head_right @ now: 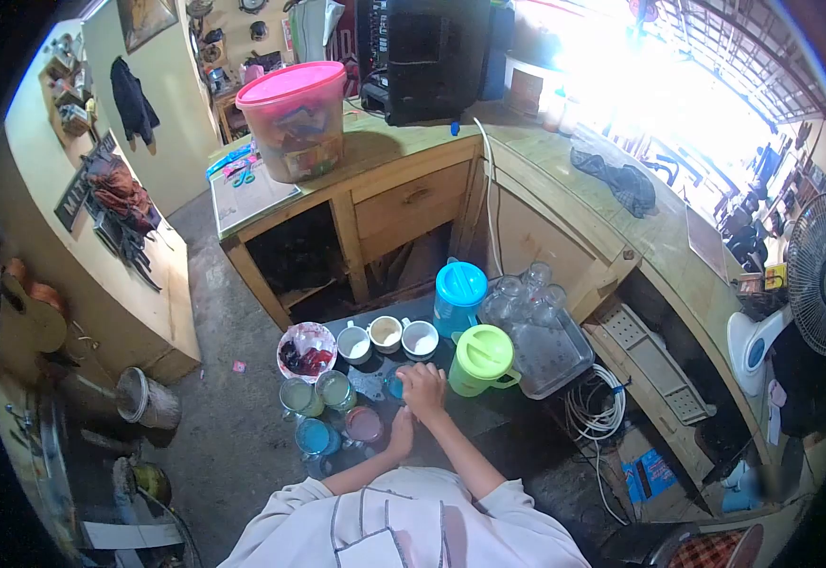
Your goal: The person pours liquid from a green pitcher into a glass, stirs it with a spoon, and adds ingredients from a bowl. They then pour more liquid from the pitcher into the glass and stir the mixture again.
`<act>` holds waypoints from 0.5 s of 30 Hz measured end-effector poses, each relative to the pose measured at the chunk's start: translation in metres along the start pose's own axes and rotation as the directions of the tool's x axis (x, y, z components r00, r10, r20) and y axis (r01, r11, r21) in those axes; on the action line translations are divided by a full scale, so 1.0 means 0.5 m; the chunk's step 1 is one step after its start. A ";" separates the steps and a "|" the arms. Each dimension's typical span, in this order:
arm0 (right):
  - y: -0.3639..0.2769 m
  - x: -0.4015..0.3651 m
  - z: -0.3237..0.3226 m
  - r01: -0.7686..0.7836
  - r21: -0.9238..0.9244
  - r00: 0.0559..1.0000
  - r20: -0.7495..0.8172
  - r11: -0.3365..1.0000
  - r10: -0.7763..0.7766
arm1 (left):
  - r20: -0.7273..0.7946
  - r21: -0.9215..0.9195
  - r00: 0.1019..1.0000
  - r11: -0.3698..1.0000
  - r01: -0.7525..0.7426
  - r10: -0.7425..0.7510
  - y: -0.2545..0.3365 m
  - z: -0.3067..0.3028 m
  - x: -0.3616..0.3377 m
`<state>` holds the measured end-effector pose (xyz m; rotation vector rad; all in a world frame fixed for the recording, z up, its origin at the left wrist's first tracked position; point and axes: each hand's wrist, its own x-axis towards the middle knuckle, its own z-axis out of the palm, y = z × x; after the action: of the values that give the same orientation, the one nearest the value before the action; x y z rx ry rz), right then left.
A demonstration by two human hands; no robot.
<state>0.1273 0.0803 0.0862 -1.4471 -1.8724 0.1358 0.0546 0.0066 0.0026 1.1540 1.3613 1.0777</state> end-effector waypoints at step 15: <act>0.002 0.000 -0.001 0.027 0.106 0.999 -0.032 0.994 -0.024 | 0.016 -0.025 1.000 1.000 0.012 -0.012 -0.017 -0.002 0.009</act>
<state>0.1287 0.0804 0.0859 -1.3457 -1.8300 0.1972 0.0529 0.0099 -0.0063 1.1328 1.3376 1.0721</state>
